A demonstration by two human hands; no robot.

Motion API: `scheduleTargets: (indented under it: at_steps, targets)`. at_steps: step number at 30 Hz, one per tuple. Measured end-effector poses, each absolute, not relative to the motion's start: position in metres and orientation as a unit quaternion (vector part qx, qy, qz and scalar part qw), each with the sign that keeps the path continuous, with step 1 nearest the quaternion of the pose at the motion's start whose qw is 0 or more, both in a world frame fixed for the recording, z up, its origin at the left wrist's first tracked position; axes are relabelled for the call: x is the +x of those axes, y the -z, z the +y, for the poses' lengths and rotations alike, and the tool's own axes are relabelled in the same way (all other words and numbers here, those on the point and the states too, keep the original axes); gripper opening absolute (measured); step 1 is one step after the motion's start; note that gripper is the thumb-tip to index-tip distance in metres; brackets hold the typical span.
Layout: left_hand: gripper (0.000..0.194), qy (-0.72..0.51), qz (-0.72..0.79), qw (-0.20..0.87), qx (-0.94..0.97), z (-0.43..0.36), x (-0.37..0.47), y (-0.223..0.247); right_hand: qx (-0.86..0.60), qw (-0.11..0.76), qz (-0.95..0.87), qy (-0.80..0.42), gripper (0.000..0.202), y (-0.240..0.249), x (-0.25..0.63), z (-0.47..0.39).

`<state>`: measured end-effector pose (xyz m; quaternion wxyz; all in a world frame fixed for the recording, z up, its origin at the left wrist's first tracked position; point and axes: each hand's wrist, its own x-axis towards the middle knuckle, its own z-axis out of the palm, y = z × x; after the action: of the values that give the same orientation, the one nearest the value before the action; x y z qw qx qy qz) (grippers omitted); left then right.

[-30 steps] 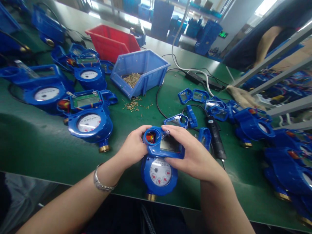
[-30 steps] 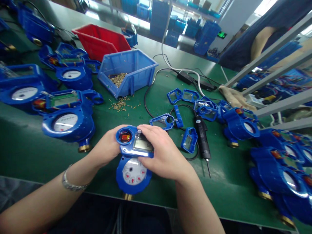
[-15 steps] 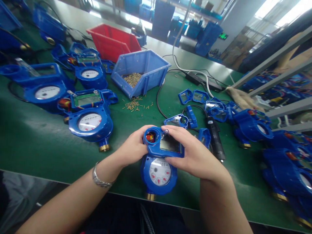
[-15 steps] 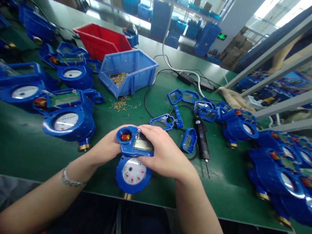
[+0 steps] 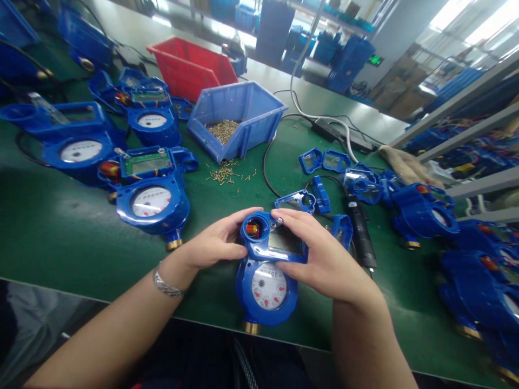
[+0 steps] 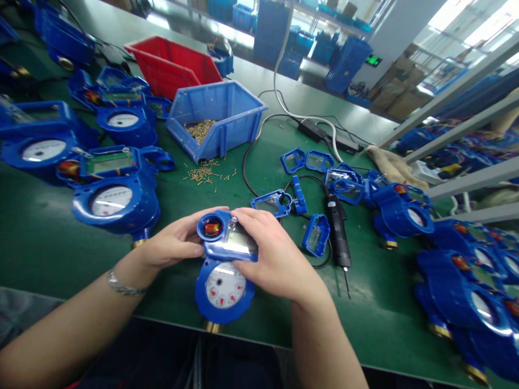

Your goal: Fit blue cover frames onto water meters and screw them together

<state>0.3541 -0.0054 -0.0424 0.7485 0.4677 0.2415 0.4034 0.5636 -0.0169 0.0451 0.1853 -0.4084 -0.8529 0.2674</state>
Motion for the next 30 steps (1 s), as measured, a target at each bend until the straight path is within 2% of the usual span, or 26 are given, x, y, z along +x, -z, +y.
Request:
scheduleTargets:
  at_steps: [5,13,19,22,25,30]
  targets:
    - [0.077,-0.405,0.212,0.779,0.430,-0.011,0.356,0.039,-0.428,0.185,-0.840,-0.277,0.060,-0.039,0.563,-0.017]
    - [0.084,-0.425,0.407,0.631,0.505,-0.023,0.374,0.030,-0.433,0.209,-0.827,-0.290,0.061,-0.035,0.562,-0.018]
    - [0.080,-0.430,0.458,0.596,0.501,-0.028,0.380,0.029,-0.440,0.232,-0.821,-0.280,0.060,-0.031,0.558,-0.020]
    - [0.069,-0.462,0.381,0.676,0.429,-0.026,0.379,0.029,-0.445,0.235,-0.819,-0.276,0.061,-0.030,0.558,-0.020]
    - [0.046,-0.497,0.288,0.761,0.301,-0.020,0.377,0.029,-0.447,0.238,-0.814,-0.283,0.062,-0.030,0.559,-0.020]
    - [0.024,-0.508,0.334,0.762,0.226,-0.015,0.378,0.030,-0.442,0.242,-0.815,-0.287,0.062,-0.030,0.559,-0.021]
